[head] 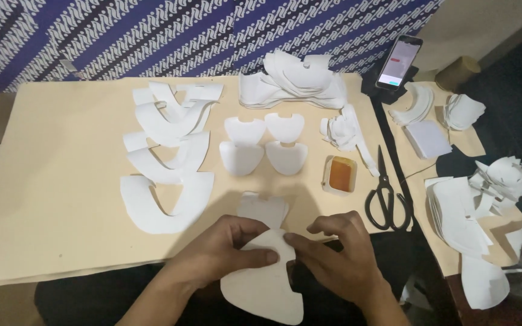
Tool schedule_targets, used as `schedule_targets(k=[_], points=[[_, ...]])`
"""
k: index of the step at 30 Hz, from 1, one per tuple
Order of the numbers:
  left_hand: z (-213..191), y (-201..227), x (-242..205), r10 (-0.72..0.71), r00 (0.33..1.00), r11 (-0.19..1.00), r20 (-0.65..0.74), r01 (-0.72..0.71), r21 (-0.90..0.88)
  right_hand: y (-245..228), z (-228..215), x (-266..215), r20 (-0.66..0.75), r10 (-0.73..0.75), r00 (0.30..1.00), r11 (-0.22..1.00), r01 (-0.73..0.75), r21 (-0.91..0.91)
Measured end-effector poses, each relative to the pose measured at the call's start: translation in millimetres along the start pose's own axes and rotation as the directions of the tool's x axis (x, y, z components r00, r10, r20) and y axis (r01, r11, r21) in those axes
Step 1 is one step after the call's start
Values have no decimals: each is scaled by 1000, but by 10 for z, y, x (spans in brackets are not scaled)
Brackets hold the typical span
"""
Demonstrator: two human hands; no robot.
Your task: Sorting and arranging pre-cut white material pieces on a workshop table.
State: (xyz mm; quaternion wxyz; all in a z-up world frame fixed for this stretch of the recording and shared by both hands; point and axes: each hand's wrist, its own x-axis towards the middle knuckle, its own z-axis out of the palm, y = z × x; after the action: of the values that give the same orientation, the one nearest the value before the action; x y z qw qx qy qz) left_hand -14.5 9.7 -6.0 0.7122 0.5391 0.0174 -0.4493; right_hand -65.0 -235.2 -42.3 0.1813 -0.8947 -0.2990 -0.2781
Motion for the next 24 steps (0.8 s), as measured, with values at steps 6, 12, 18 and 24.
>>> schedule_targets(k=[6,12,18,24], points=[[-45,-111,29,28,992,999,-121,-33,-34,-134,-151,297,70,-48,996,999,48,1],[32,-42,2,19,982,998,-189,-31,-59,-12,-73,134,171,-79,982,982,107,-158],[49,-49,50,23,969,995,-247,-47,-91,22,-42,107,123,-78,989,994,86,-64],[-74,-169,171,86,950,989,-299,-119,-93,277,-28,-276,-164,131,978,984,-148,-101]])
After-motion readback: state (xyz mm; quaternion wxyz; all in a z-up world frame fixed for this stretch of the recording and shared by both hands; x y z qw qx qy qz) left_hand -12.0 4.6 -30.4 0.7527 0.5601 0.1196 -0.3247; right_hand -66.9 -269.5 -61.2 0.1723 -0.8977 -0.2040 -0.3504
